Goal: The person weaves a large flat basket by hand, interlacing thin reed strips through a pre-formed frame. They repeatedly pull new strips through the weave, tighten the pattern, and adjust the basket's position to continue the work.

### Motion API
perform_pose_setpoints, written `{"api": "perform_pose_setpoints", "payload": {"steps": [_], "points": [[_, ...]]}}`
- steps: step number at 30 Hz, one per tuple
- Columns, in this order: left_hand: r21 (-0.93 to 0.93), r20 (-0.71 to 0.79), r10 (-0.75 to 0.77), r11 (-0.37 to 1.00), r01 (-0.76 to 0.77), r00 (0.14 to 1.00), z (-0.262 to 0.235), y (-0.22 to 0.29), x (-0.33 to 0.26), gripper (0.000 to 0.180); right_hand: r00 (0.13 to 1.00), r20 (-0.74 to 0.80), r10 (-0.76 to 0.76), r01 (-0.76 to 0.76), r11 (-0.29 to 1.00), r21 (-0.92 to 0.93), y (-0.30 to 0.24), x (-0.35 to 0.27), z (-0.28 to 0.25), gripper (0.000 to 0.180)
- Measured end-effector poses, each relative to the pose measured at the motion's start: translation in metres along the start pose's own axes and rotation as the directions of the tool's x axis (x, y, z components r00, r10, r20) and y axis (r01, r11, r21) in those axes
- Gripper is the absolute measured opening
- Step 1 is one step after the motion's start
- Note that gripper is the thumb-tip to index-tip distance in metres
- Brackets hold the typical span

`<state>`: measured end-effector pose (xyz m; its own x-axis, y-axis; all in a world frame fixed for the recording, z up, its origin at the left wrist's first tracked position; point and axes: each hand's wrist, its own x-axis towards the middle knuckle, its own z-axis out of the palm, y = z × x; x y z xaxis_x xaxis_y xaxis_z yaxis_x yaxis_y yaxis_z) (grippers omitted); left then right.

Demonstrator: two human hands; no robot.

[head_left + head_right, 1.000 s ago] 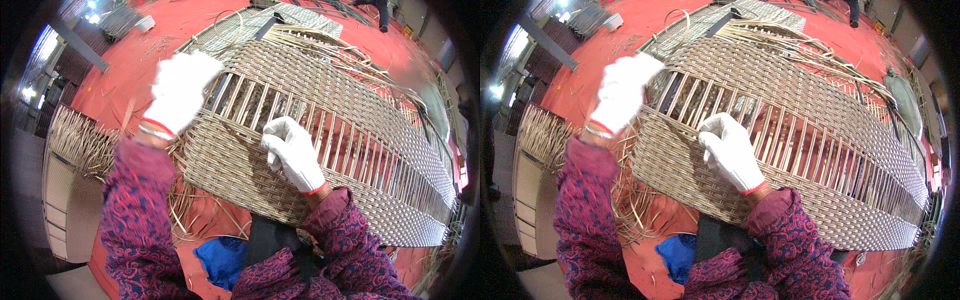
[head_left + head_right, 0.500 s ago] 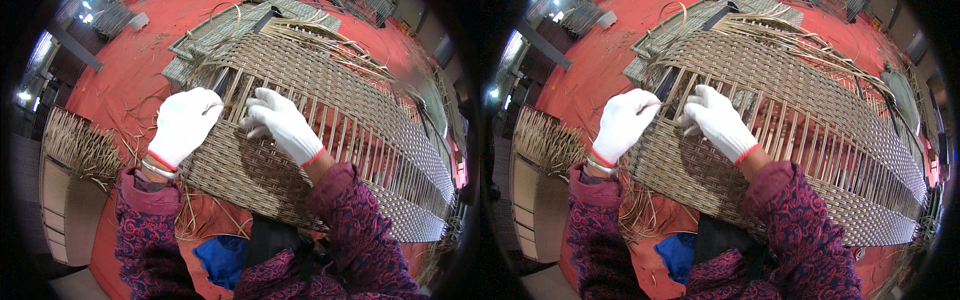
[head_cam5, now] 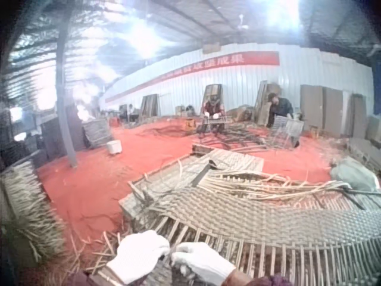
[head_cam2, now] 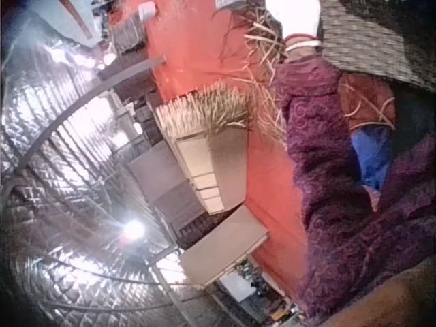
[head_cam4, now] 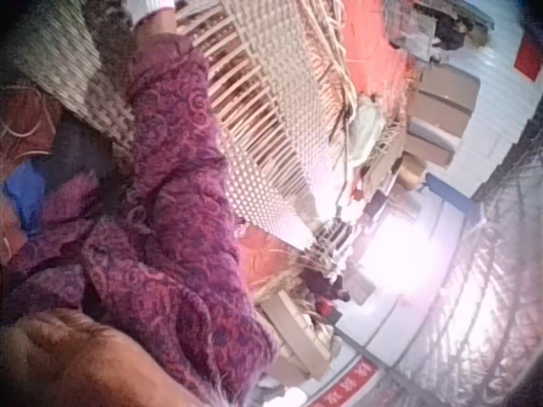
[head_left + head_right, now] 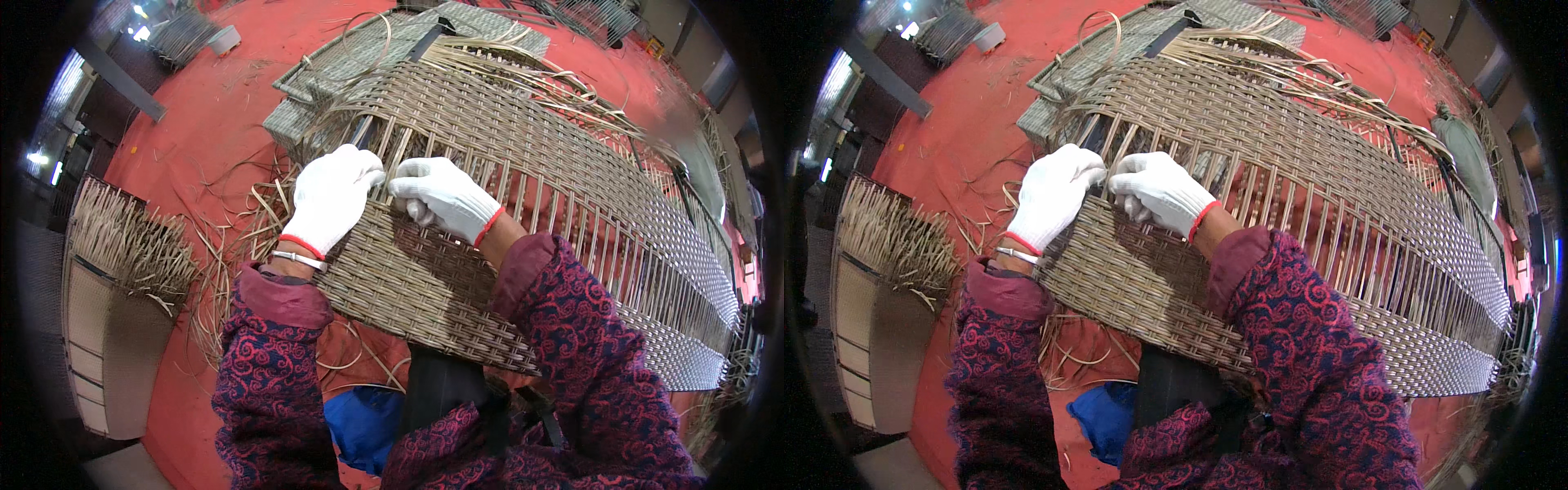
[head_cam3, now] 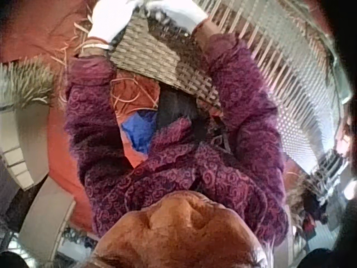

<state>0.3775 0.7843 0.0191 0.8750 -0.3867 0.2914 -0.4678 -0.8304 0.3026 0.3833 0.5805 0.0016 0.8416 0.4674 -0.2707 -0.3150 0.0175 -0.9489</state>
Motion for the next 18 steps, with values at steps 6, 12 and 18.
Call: {"api": "perform_pose_setpoints", "payload": {"steps": [6, 12, 18], "points": [[-0.085, -0.077, 0.095, 0.991, -0.101, 0.993, -0.002, 0.038, -0.015, 0.020, 0.990, -0.132, -0.049, 0.051, 0.999, 0.011, -0.004, -0.079, -0.013, 0.016], [-0.368, 0.092, 0.324, 0.890, -0.270, 0.942, 0.003, 0.086, -0.010, 0.021, 0.973, -0.232, -0.006, 0.001, 1.000, -0.024, -0.008, -0.151, -0.033, 0.019], [-0.286, 0.085, 0.125, 0.953, -0.096, 0.989, -0.015, 0.058, -0.022, 0.014, 0.991, -0.094, -0.098, 0.088, 0.991, -0.102, -0.002, -0.096, -0.025, 0.026]]}}
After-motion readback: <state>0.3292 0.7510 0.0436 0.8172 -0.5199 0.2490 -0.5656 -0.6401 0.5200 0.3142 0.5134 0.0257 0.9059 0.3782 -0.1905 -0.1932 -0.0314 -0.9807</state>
